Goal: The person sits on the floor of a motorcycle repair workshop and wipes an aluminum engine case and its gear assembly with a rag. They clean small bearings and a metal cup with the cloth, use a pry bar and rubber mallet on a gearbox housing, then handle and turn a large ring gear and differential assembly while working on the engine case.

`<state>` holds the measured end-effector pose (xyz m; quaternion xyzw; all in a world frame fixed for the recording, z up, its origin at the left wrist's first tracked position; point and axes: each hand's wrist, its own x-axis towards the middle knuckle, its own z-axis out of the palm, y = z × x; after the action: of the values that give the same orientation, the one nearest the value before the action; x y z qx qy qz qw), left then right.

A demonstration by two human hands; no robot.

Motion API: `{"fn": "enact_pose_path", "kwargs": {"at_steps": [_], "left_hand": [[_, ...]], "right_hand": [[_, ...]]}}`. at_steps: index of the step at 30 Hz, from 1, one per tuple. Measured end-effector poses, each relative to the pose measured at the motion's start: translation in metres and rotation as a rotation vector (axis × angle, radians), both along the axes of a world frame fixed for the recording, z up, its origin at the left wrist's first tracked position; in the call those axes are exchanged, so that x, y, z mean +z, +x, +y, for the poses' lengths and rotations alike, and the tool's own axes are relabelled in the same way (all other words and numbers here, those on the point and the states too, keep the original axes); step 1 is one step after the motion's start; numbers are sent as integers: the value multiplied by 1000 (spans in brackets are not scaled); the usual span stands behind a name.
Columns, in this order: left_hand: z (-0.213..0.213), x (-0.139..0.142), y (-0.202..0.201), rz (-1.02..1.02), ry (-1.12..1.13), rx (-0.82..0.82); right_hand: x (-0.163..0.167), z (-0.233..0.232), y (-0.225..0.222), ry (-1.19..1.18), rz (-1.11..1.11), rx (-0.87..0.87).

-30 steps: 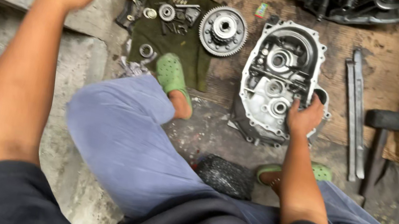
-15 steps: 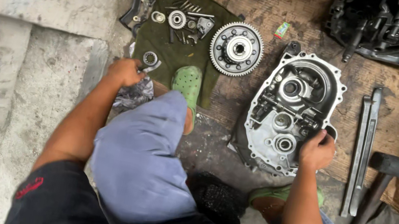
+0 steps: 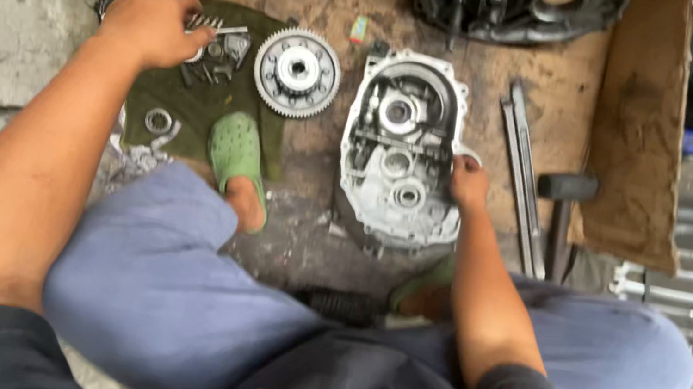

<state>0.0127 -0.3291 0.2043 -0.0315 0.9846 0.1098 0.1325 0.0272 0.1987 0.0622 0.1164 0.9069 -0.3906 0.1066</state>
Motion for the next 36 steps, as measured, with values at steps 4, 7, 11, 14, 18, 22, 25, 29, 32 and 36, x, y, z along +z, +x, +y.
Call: {"fn": "enact_pose_path", "kwargs": {"at_steps": [4,7,11,14,18,22,25,29,32,36], "left_hand": [[34,34,24,-76,-215,-148],[48,62,40,-30,-199,-141],[63,72,58,134,-60,-55],[65,67,65,7,-8,-80],[59,70,55,79,-1,-47],[69,70,47,98,-32,-57],[74,73,54,63,0,-52],[67,69,74,77,15,0],[68,49,77,28,-77,10],[93,-9,53,-110,-117,17]], "right_hand": [[42,9,26,-99,70,-158],[73,22,40,-271,136,-184],[100,30,54,-489,282,-188],[112,24,70,-544,311,-205],[123,6,83,-639,233,-284],[115,-5,91,-723,172,-292],[98,-7,83,-800,193,-277],[72,-8,59,-857,127,-310],[47,-16,39,-875,85,-404],[9,-28,31,-910,71,-344]]}}
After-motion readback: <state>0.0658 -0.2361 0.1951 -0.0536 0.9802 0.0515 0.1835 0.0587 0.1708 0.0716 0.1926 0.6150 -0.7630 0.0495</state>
